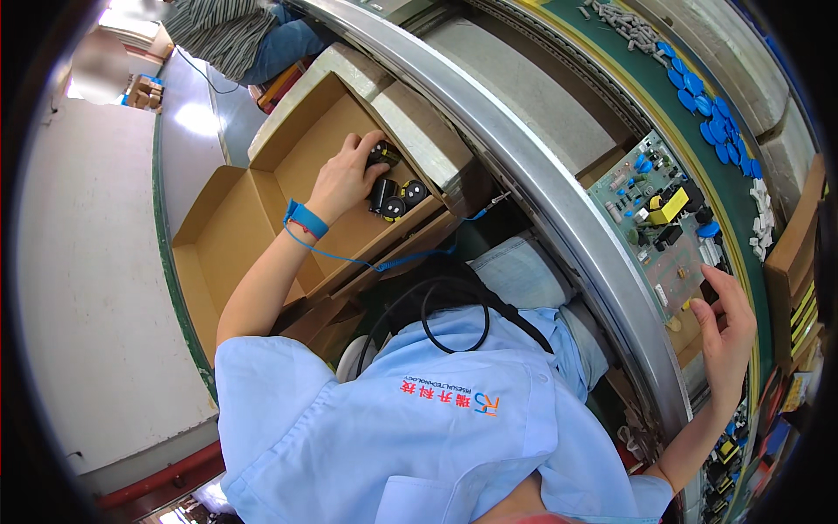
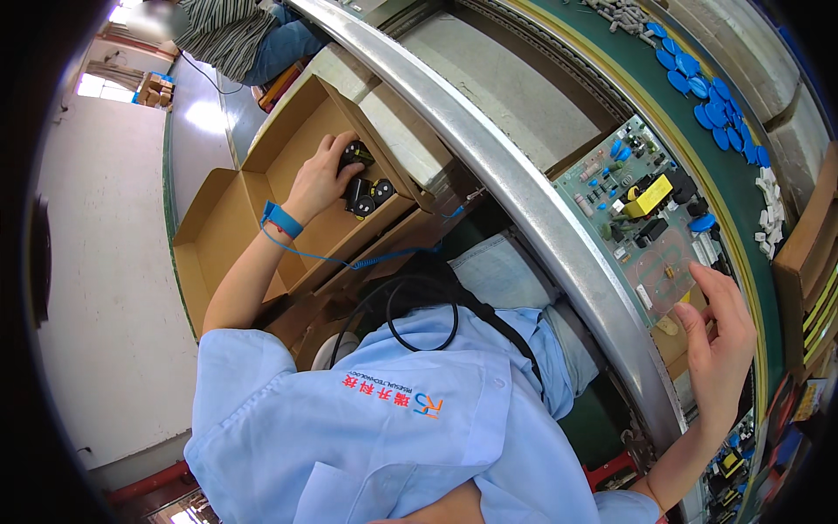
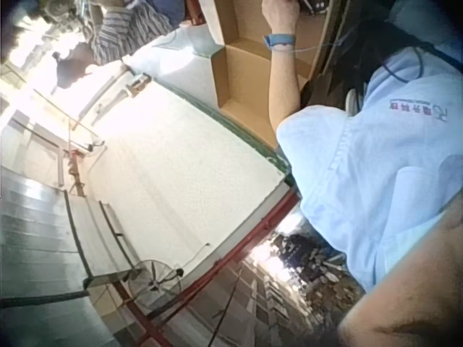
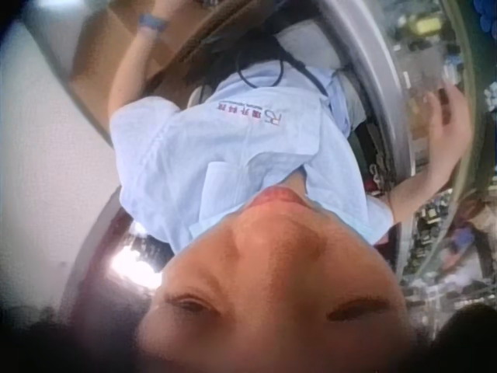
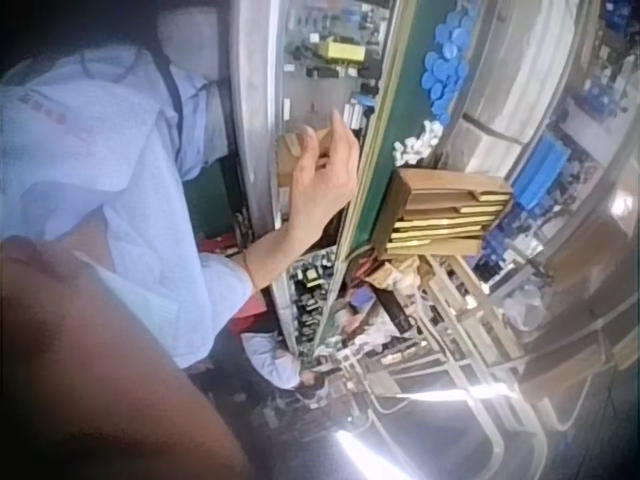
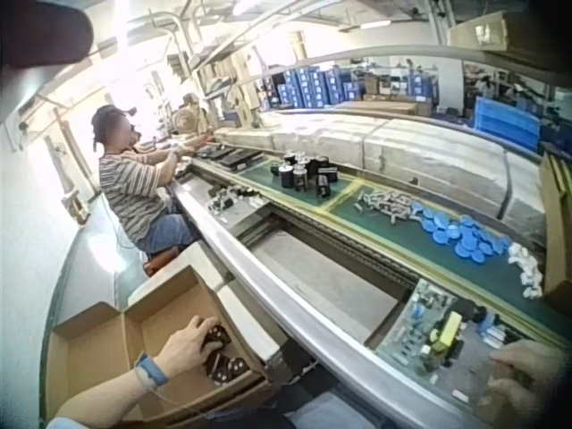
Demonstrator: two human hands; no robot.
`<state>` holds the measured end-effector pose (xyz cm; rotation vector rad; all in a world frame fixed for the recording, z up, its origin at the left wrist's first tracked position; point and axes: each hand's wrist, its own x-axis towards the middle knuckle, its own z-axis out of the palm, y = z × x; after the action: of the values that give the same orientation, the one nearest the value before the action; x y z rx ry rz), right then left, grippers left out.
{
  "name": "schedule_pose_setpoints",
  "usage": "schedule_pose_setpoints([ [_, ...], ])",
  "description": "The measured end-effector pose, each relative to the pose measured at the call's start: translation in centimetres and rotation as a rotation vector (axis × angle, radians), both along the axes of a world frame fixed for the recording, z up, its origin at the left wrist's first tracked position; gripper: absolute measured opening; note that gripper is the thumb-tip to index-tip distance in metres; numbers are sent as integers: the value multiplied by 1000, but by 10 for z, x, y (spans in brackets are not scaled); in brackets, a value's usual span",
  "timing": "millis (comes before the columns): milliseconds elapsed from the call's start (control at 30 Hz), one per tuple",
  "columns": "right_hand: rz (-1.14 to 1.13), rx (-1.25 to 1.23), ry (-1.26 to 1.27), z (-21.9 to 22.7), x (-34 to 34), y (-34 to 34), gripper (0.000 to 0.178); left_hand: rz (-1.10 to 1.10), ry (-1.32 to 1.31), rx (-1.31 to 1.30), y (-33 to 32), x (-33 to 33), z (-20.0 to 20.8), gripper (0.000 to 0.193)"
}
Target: Manually place electronic components including capacitors and transformers onto a printed circuit board on an assembly line.
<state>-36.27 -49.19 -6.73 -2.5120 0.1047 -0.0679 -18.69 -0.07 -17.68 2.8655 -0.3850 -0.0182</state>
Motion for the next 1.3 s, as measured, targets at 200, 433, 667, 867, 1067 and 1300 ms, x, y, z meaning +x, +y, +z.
schedule_pose_setpoints([
  [200,26,-30,-135,2,-10,-19,39,94,41,-558,7,-6,31,44],
  [433,332,153,-249,-6,-5,50,70,-100,675,-1421,-114,-99,94,61],
  [667,369,80,-176,-13,-32,66,77,-696,820,-1408,-216,-126,42,62],
  [867,134,769,-8,-17,-35,32,43,-708,1104,-1445,-255,-128,50,65],
  [1067,-119,914,69,-33,9,-38,29,-184,1935,-1298,-238,-115,52,40],
  [1300,-242,412,-124,-26,29,-22,34,-87,2043,-1312,-225,-104,31,38],
])
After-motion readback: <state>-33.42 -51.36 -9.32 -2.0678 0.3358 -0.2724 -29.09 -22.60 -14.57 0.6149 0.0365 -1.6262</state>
